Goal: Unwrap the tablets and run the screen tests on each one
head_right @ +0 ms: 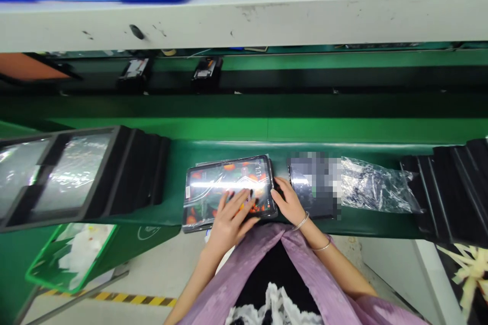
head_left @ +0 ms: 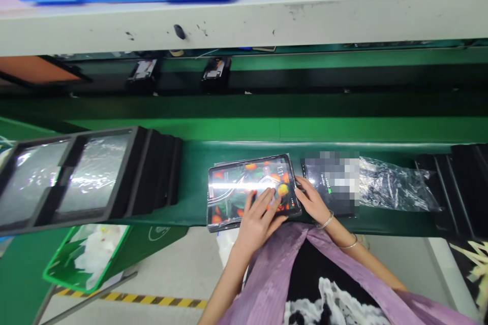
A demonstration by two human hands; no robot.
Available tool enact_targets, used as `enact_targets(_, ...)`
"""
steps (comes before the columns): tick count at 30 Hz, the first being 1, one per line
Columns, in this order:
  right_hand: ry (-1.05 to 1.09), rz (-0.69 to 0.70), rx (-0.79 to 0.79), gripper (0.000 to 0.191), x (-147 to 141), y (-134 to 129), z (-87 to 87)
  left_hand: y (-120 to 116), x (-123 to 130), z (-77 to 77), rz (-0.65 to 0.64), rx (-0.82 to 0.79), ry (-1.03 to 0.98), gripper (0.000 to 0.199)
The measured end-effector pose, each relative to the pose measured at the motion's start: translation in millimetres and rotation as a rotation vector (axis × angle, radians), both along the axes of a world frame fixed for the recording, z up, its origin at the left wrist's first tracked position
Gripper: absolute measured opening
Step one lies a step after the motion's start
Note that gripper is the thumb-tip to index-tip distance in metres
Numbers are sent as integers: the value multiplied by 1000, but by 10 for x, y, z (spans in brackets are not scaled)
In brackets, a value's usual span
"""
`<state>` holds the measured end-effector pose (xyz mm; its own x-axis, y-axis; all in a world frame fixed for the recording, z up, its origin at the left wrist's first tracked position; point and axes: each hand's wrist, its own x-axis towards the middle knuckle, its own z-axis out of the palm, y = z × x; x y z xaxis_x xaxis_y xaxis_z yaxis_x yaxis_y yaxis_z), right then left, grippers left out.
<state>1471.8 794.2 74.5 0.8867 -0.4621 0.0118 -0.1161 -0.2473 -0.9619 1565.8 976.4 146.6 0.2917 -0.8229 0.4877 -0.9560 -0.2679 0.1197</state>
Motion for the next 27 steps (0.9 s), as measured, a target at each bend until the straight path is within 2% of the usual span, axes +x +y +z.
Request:
enact_targets(2,16,4,9,49,-7,-12,-2,134,27,17,238,-85,28,19)
enact_targets(5,31,4,24,49,-11,-17,-3,312,66,-2,683,-189,-13,11)
enact_targets(7,35,6,26,50,-10,-13,1,348,50,-28,846,-160,-25,14)
enact_targets(8,39,7,28,50,-9,-11,5,333,22,-38,849,-124,-9,15)
enact_targets(9,44,8,29,50,-8,-9,10,301,-18,-43,797,-86,20,17)
enact_targets(13,59,-26,12,53,0,-3,39,155,-157,-7,288,-1,196,17)
enact_targets(14,68,-44,15,55,2,-2,49,154,-145,11,231,-12,226,18)
enact_targets(15,83,-64,26,56,6,-1,61,178,-105,29,251,-40,247,19)
enact_targets(16,102,-82,46,58,10,2,75,224,-37,47,349,-81,267,21)
enact_targets(19,155,-114,126,62,30,20,130,438,249,86,842,-184,407,36)
enact_targets(21,170,-113,161,65,50,40,175,567,404,93,1080,-219,615,44)
enact_targets(22,172,-112,167,66,64,47,199,610,447,91,1145,-245,723,44)
enact_targets(24,168,-123,153,67,102,41,246,652,451,77,1196,-361,898,41)
enact_targets(27,159,-157,78,73,210,-80,316,649,272,69,1157,-581,1048,43)
